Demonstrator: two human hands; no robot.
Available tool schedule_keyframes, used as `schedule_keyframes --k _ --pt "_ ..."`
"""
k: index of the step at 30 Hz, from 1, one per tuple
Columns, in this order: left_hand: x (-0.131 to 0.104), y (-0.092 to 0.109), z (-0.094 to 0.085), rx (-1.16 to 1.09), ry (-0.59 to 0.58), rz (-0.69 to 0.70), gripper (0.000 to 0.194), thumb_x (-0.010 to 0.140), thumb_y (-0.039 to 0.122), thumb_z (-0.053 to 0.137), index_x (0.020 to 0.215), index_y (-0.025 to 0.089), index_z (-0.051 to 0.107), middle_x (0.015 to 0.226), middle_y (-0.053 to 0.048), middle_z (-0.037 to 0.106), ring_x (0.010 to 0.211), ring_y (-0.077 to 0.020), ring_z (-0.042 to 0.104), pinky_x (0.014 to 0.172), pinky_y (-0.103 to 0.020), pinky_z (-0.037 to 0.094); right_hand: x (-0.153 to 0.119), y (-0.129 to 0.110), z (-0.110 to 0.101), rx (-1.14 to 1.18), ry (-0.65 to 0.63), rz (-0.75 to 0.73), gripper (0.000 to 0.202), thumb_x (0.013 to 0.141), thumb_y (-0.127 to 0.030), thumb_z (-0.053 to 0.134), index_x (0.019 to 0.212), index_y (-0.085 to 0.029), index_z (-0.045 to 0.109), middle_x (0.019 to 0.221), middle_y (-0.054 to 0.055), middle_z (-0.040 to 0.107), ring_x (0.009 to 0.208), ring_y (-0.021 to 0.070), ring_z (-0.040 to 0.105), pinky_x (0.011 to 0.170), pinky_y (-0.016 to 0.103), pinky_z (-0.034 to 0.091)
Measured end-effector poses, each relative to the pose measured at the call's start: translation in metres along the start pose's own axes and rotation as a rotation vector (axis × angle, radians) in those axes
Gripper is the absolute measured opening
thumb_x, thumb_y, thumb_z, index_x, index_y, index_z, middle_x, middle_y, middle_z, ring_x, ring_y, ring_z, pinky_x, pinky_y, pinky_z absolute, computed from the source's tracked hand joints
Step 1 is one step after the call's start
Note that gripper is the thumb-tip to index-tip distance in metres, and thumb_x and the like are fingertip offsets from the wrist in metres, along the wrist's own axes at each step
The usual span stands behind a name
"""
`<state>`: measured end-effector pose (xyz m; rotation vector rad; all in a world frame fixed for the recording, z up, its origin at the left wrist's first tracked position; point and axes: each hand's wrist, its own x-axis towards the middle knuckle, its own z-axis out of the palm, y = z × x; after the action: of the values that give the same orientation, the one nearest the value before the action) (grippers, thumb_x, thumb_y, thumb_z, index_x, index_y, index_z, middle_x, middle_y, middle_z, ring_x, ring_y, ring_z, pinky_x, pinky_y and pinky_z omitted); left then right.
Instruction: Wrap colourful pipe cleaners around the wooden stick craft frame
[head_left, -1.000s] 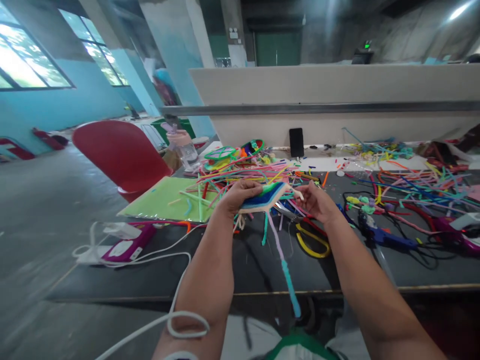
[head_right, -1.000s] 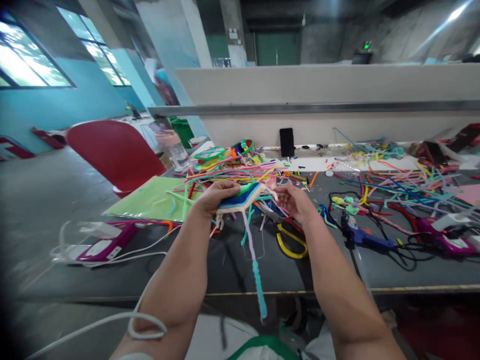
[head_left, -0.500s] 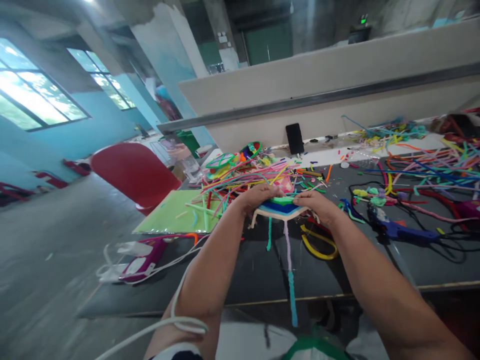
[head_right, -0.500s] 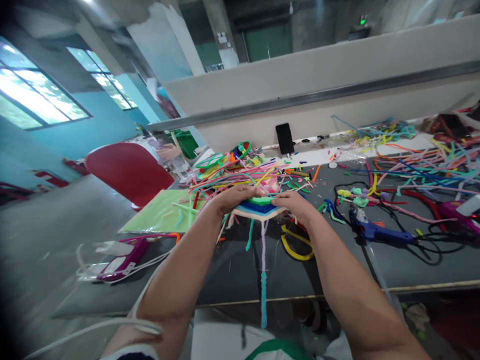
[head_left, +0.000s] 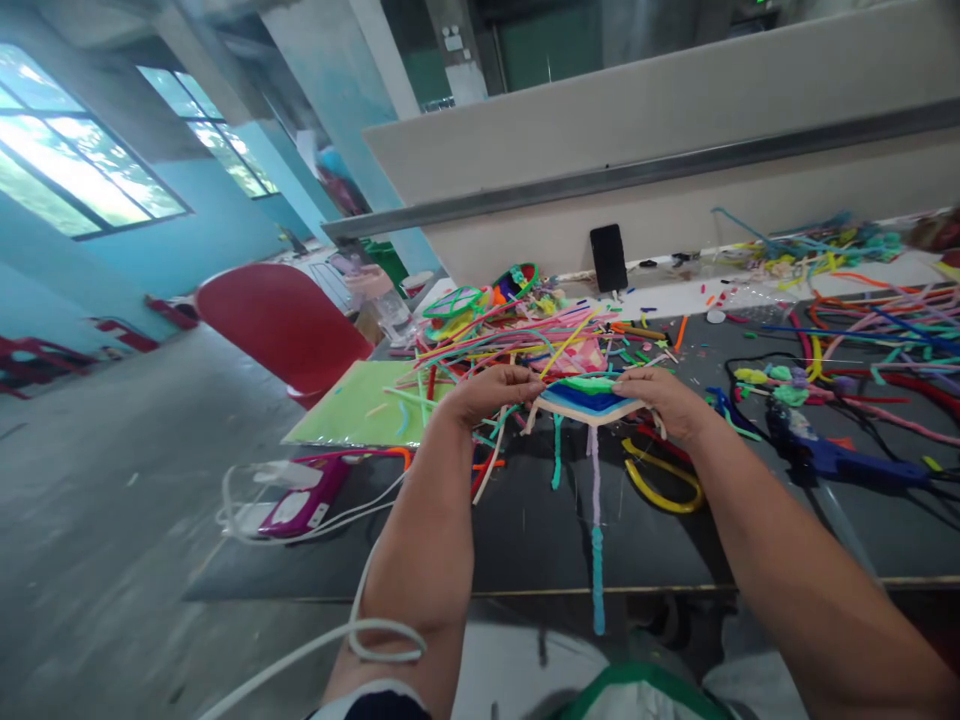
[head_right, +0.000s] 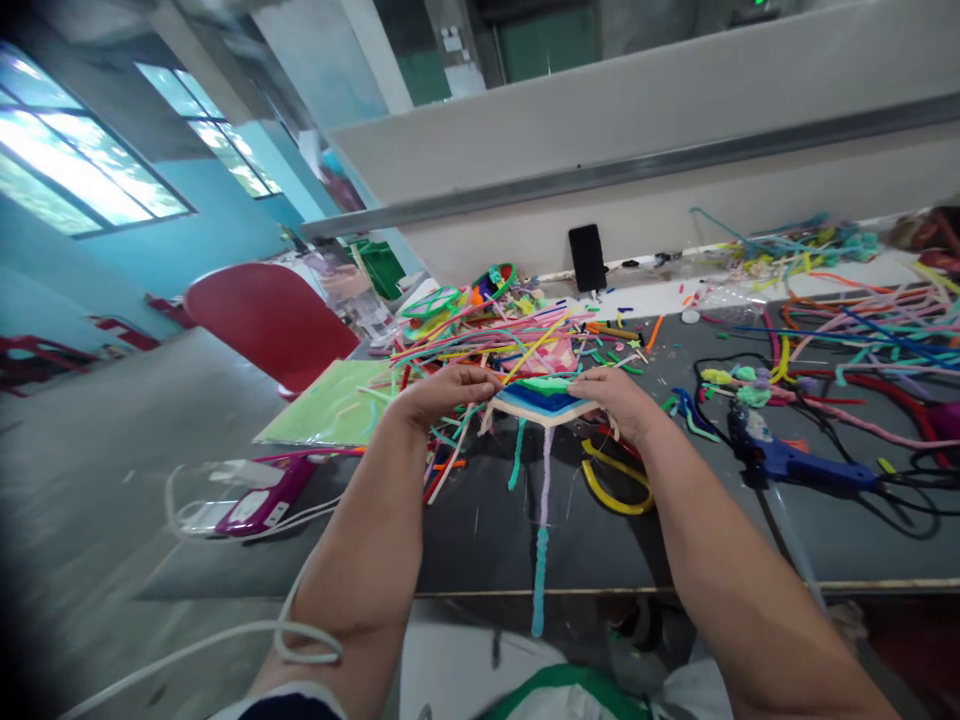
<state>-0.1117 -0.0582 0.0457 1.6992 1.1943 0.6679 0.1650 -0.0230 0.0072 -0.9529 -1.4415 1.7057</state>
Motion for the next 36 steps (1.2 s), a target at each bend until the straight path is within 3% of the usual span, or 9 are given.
schedule_keyframes --k 7,14,19,24,28,32,36 --pt "-0.002 0.005 0.0 0.034 -0.14 -0.041 0.029 0.071 0.04 0.07 0.081 0.012 0.069 0.074 -0.004 0.067 0.068 -0.0124 0.058 0.069 -0.024 0.043 -0.001 0.0 0.001 0.009 0.012 0.001 0.02 0.057 -0.032 0.075 0.057 -0.016 0.063 0.043 -0.003 0.053 0.039 0.0078 0.044 0.042 0.022 0.03" --pt "0.003 0.004 0.009 0.008 -0.159 -0.081 0.027 0.073 0.04 0.069 0.072 0.013 0.065 0.064 -0.002 0.063 0.058 -0.011 0.056 0.06 -0.021 0.042 0.001 0.004 0.0 0.022 0.003 -0.012 0.018 0.057 -0.03 0.074 0.055 -0.016 0.063 0.042 -0.003 0.052 0.039 0.0079 0.043 0.041 0.022 0.032" --pt "0.01 0.003 0.022 -0.126 -0.029 -0.045 0.03 0.073 0.038 0.07 0.092 0.015 0.066 0.074 0.0 0.063 0.059 -0.008 0.054 0.056 -0.018 0.041 -0.001 0.002 0.002 0.048 -0.001 0.002 0.02 0.056 -0.031 0.076 0.055 -0.016 0.063 0.042 -0.003 0.053 0.039 0.0074 0.044 0.038 0.02 0.032" --pt "0.018 -0.001 0.032 -0.203 -0.041 -0.136 0.029 0.071 0.038 0.072 0.078 0.011 0.066 0.061 0.0 0.058 0.049 -0.0063 0.047 0.046 -0.018 0.035 -0.002 0.003 -0.001 0.064 -0.063 0.032 0.03 0.062 -0.043 0.077 0.064 -0.015 0.066 0.049 0.0 0.059 0.041 0.0085 0.049 0.04 0.02 0.04" --pt "0.017 -0.002 0.025 -0.315 0.026 -0.176 0.025 0.066 0.032 0.076 0.073 0.01 0.066 0.062 -0.001 0.062 0.052 -0.0074 0.052 0.05 -0.018 0.04 -0.001 0.006 -0.008 0.033 -0.122 0.075 0.04 0.067 -0.055 0.072 0.067 -0.015 0.067 0.058 0.004 0.066 0.049 0.0117 0.058 0.046 0.022 0.048" --pt "0.014 -0.003 0.017 -0.4 0.116 -0.23 0.024 0.062 0.029 0.078 0.072 0.01 0.067 0.062 -0.003 0.064 0.053 -0.0097 0.057 0.051 -0.019 0.044 0.002 0.008 -0.016 -0.015 -0.116 0.129 0.041 0.066 -0.055 0.074 0.075 -0.015 0.071 0.068 0.008 0.07 0.057 0.0148 0.064 0.049 0.022 0.051" --pt "0.015 -0.008 0.012 -0.44 0.13 -0.212 0.024 0.062 0.029 0.078 0.072 0.009 0.067 0.062 -0.003 0.065 0.053 -0.01 0.057 0.05 -0.019 0.045 0.002 0.008 -0.019 -0.045 -0.094 0.11 0.04 0.065 -0.052 0.076 0.08 -0.015 0.073 0.071 0.008 0.071 0.062 0.0151 0.065 0.053 0.022 0.052"
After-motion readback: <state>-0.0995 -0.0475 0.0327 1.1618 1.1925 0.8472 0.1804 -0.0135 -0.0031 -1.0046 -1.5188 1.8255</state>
